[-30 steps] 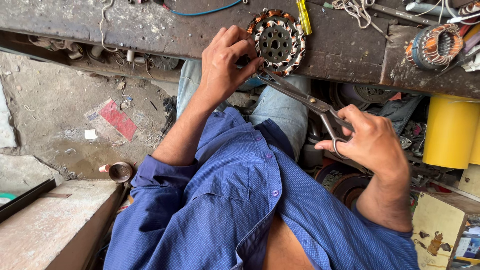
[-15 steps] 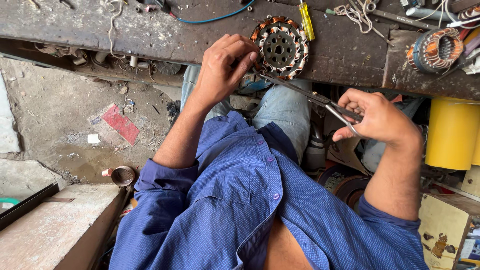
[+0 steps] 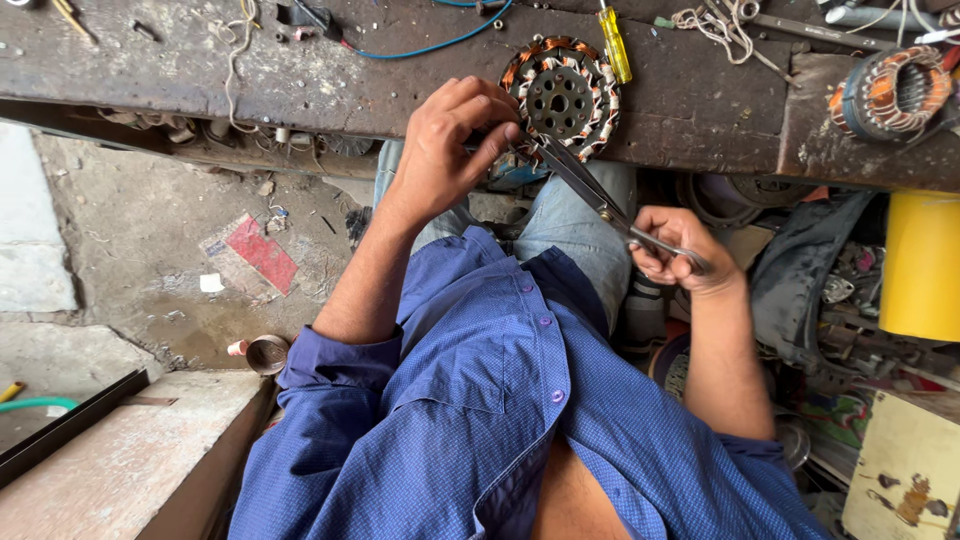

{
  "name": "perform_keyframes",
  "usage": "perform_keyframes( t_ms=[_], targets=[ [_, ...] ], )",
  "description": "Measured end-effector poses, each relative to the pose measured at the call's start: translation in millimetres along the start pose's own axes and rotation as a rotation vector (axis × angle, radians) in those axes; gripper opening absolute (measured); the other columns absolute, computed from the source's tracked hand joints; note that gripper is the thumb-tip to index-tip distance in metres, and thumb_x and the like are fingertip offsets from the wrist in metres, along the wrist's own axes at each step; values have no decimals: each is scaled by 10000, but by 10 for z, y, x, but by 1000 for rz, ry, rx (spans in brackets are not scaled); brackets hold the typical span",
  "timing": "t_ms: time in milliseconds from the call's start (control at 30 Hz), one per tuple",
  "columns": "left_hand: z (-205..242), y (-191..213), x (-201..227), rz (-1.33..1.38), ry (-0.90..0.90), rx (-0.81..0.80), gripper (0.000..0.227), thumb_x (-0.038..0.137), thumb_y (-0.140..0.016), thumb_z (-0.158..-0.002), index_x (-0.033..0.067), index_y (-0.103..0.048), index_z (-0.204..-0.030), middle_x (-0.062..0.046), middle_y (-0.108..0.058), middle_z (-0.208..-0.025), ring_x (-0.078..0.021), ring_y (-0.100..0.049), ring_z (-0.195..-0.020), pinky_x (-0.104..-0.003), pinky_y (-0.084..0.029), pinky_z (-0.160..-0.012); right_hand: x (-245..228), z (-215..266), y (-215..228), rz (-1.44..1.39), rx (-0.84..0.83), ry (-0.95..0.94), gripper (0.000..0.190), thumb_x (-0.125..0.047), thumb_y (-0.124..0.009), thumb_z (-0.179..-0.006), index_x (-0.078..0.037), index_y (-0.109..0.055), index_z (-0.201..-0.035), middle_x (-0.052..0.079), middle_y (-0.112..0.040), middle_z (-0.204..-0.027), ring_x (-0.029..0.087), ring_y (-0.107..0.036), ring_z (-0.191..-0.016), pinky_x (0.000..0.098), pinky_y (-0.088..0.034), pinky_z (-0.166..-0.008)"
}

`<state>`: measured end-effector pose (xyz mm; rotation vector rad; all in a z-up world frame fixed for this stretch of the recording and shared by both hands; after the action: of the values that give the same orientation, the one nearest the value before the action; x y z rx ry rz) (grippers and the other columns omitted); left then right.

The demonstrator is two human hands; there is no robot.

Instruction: The person uses shears to trim excess copper wire from a circular stator component on a workbench. The person repeatedly snips small wire ends around the stator's perimeter and removes the cut pieces by hand.

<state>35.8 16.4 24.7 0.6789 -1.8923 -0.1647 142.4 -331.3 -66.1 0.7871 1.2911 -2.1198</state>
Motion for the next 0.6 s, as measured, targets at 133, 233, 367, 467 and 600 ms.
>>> perform_keyframes(
  t_ms=[133, 233, 367, 467, 600],
  targets=[
    [6, -45, 56, -118, -41, -26, 183, 176, -827, -905, 78, -728, -1023, -59, -656, -1161, -273, -620, -1038, -388, -527, -878, 230, -81, -77, -137, -52, 7, 849, -561, -959, -637, 44, -562, -1082, 13, -533, -686, 33, -438, -497, 165, -340, -415],
    [33, -73, 59, -162, -32, -46, 194, 165, -836, -894, 88, -737, -1041, -51, -646, -1196, -271, -602, -1050, -387, -529, -886, 370, -128, -142, -195, -74, 9, 852, -584, -949, -646, 28, -565, -1098, 6, -520, -691, 40, -429, -497, 177, -338, -429],
    [86, -91, 32, -167, -51, -7, 207, 102, -803, -893, 83, -720, -1082, -65, -642, -1222, -261, -611, -1136, -398, -542, -943, 404, -133, -151, -157, -63, 36, 846, -589, -954, -629, 6, -570, -1092, 2, -516, -683, 44, -430, -507, 182, -328, -439],
    [213, -139, 60, -84, -65, 151, 287, 74, -804, -873, 73, -675, -1129, -126, -592, -1220, -295, -597, -1160, -414, -549, -951, 399, -57, -119, -81, -30, 24, 838, -583, -970, -608, -9, -559, -1059, 10, -522, -699, 52, -440, -530, 185, -326, -459],
    [494, -302, 125, -121, 76, 290, 334, 60, -799, -901, 48, -632, -1190, -110, -612, -1157, -242, -669, -961, -363, -570, -802, 381, 38, -94, -35, 5, 84, 829, -578, -971, -595, -24, -563, -1059, 8, -532, -689, 53, -449, -531, 186, -334, -461]
  ],
)
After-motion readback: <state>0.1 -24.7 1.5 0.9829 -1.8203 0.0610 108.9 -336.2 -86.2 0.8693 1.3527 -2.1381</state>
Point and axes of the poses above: each hand's wrist, its own z-axis away from the middle knuckle, its own y-axis out of the back of the hand, x = y × z, the point moved 4 cm from there along -z, towards the middle knuckle
